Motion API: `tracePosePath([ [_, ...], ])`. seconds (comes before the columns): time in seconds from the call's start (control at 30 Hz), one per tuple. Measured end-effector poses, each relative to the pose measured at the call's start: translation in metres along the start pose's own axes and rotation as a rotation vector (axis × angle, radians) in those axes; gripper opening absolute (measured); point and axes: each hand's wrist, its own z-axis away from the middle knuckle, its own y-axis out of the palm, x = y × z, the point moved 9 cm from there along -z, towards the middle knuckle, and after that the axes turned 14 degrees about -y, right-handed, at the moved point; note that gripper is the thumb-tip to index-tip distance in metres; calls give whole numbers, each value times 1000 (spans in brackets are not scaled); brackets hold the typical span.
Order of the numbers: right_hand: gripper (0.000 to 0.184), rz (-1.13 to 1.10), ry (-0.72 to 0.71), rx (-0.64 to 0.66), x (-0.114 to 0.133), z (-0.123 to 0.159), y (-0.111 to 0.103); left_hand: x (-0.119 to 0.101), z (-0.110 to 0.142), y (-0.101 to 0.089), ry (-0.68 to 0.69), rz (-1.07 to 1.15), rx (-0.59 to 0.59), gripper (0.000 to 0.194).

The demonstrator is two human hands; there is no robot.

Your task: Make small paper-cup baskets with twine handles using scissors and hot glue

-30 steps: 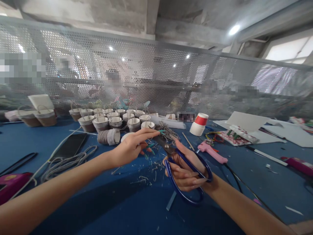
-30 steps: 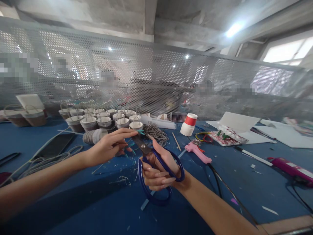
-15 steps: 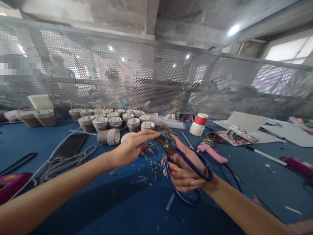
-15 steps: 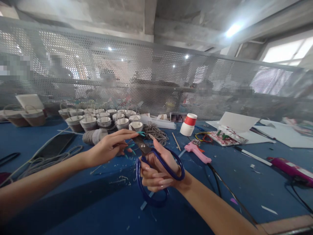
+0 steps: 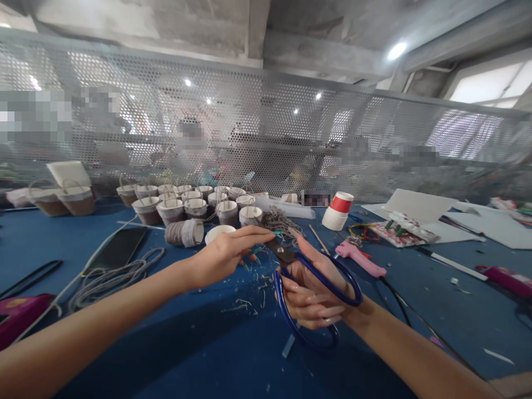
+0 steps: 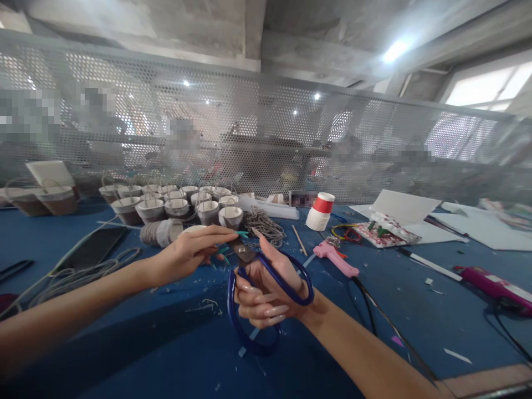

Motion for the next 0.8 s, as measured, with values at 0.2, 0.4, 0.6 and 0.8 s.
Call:
tracePosePath([
  [0.2,89,-36,-12,14,1,0,1,0,1,2,-7,-17,7,72],
  [0.4,89,-44,-32,10,2,1,-1,-2,1,1,9,-17,8,71],
  [0.6,87,18,0,-45,0,1,-4,0,0,-1,-13,24,1,68],
  [0.8,87,13,-10,-48,1,1,-5,7,-3,-5,-182,170,-18,58],
])
